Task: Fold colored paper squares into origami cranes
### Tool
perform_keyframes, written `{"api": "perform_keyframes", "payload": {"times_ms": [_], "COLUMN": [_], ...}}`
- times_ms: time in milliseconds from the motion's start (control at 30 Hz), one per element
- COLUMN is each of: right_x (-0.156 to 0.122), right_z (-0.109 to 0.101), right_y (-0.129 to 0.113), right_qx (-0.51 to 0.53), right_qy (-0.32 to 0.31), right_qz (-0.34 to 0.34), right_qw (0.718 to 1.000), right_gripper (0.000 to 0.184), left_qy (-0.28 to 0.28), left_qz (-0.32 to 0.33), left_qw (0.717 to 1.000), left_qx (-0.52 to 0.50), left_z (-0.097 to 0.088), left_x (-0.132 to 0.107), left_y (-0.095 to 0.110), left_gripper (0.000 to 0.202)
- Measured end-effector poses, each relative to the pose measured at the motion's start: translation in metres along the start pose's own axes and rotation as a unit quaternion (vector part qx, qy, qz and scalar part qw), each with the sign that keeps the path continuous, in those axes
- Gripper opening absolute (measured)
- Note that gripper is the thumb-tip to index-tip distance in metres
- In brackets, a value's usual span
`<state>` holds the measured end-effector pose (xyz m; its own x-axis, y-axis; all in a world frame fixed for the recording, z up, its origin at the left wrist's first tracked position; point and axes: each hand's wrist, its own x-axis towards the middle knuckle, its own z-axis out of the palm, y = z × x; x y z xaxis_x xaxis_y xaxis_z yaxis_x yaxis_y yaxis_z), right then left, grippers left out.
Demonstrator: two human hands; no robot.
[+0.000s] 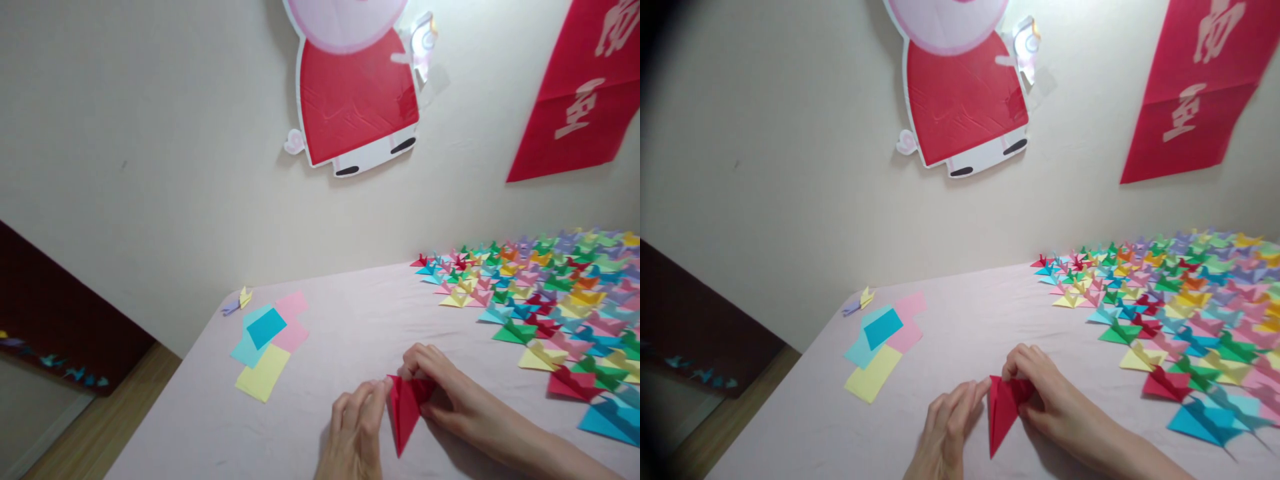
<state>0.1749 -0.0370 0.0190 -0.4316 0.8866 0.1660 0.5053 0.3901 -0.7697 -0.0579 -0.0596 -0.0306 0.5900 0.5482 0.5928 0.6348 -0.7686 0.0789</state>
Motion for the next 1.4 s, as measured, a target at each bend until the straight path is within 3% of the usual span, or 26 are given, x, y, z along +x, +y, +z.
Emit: {"api": "perform_keyframes", "payload": {"times_ms": [133, 267, 367, 500, 600, 700, 800, 867, 933, 1033, 1200, 1400], "right_x": [0.005, 0.006, -0.001, -0.007, -0.003, 0.006, 0.016, 0.02, 0.023, 0.025, 0.024, 0.023], "right_z": [0.003, -0.004, -0.012, -0.017, -0.017, -0.015, -0.012, -0.009, -0.007, -0.002, 0.003, 0.004], "right_y": [0.007, 0.011, 0.01, 0.006, 0.002, -0.001, -0.004, -0.005, -0.005, -0.004, -0.001, -0.002], "right_qx": [-0.08, -0.146, -0.15, -0.132, -0.108, -0.087, -0.071, -0.075, -0.09, -0.119, -0.131, -0.126], "right_qy": [-0.006, -0.05, -0.076, -0.093, -0.079, -0.047, -0.012, -0.011, -0.013, -0.007, 0.0, 0.007], "right_qz": [-0.113, -0.152, -0.13, -0.107, -0.084, 0.006, 0.105, 0.137, 0.146, 0.14, 0.125, 0.125], "right_qw": [0.99, 0.976, 0.977, 0.981, 0.987, 0.995, 0.992, 0.988, 0.985, 0.983, 0.984, 0.984], "right_gripper": [0.021, 0.02, 0.013, 0.008, 0.014, 0.02, 0.018, 0.014, 0.012, 0.012, 0.012, 0.012], "left_qy": [-0.027, -0.084, -0.097, -0.027, 0.029, 0.037, 0.046, 0.05, 0.013, 0.029, 0.058, 0.033], "left_qz": [0.061, 0.087, 0.087, 0.087, 0.073, 0.041, 0.032, 0.04, 0.056, 0.048, 0.099, 0.105], "left_qw": [0.998, 0.992, 0.989, 0.989, 0.992, 0.996, 0.996, 0.995, 0.993, 0.989, 0.972, 0.974], "left_qx": [0.012, 0.036, 0.067, 0.115, 0.096, 0.065, 0.066, 0.081, 0.102, 0.14, 0.203, 0.199], "left_z": [-0.002, -0.006, -0.003, 0.005, 0.01, 0.013, 0.01, 0.004, -0.002, -0.005, 0.017, 0.035], "left_x": [0.013, 0.015, 0.012, 0.008, 0.007, 0.006, 0.004, 0.003, 0.001, -0.002, -0.006, -0.016], "left_y": [-0.006, -0.01, -0.008, -0.005, -0.004, -0.004, -0.006, -0.009, -0.012, -0.011, 0.0, -0.001], "left_gripper": [0.054, 0.055, 0.051, 0.04, 0.059, 0.074, 0.072, 0.068, 0.064, 0.061, 0.029, 0.031]}}
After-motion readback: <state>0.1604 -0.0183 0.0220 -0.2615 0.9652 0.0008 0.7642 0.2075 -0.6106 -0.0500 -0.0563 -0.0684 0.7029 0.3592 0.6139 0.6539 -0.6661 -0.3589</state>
